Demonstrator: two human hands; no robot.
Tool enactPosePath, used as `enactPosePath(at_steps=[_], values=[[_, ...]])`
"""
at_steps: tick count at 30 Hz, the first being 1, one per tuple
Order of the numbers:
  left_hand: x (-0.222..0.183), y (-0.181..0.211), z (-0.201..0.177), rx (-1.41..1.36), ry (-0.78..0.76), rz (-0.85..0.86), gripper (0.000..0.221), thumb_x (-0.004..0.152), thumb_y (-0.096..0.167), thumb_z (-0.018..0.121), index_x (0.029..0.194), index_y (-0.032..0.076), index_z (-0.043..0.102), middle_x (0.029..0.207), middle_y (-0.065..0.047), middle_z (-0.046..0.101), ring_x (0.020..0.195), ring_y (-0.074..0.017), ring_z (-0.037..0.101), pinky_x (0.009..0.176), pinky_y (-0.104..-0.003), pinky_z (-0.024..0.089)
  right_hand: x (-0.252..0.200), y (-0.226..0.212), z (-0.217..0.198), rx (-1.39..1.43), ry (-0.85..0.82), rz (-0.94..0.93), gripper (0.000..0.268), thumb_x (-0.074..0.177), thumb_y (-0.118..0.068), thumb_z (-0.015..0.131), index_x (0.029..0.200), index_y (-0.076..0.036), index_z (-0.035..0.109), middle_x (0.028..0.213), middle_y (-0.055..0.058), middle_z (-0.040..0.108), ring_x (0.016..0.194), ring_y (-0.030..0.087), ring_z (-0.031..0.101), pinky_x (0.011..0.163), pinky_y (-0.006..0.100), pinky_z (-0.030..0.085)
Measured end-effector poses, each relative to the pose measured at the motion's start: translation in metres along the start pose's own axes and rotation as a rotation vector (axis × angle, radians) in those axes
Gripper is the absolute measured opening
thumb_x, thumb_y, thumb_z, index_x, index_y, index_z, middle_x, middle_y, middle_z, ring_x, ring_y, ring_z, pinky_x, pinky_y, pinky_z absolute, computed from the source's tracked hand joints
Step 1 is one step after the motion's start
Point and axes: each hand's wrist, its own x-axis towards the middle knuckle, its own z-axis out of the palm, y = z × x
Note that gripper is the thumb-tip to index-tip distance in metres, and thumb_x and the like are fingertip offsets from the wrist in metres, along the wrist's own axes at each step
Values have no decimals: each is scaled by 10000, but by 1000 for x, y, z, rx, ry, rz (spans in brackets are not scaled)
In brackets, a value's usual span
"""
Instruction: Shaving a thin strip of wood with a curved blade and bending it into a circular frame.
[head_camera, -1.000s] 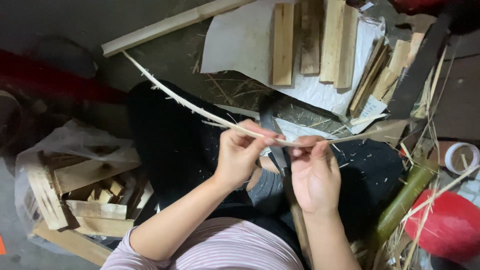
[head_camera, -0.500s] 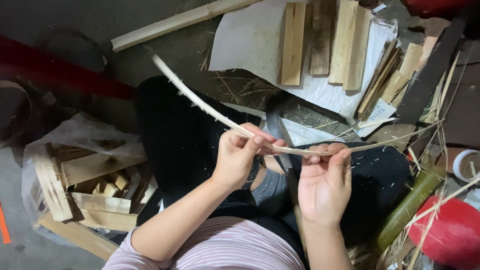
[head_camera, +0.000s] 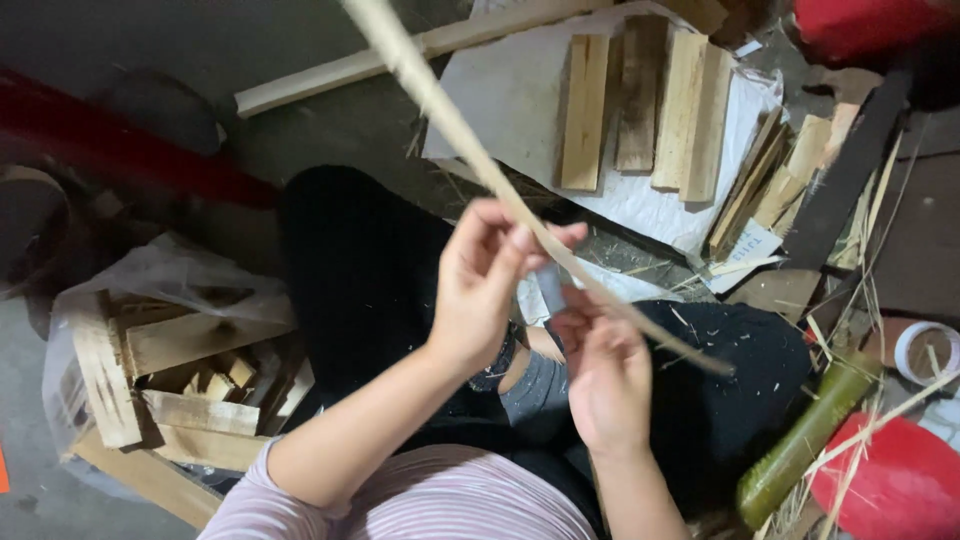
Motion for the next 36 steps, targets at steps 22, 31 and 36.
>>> enactPosePath(at_steps=[22, 31, 36], values=[[28, 119, -17, 791, -291, -449, 287, 1043, 170, 527, 1072, 24, 772, 546, -31, 620, 390, -42, 368, 352, -204, 273, 57, 90, -112, -1727, -11, -268, 549, 889, -398, 719, 1213, 38, 635, 972, 238, 740, 883, 428, 701, 788, 452, 562], [-2, 73, -30, 717, -294, -450, 261, 1042, 129, 495, 1121, 28, 722, 576, -69, 649, 420, -48, 426, 419, -165, 347, 90, 98, -130, -1646, 18, 377, 412, 995, -628, 546, 1056, -245, 688, 862, 63, 743, 976, 357, 723, 825, 485, 561], [-8, 69, -45, 695, -209, -499, 268, 1041, 137, 501, 1120, 14, 725, 595, -85, 668, 410, -50, 443, 404, -163, 344, 70, 78, -108, -1016, 24, 388, 245, 1034, -387, 539, 992, -169, 642, 680, 111, 631, 641, 291, 625, 586, 385, 510]])
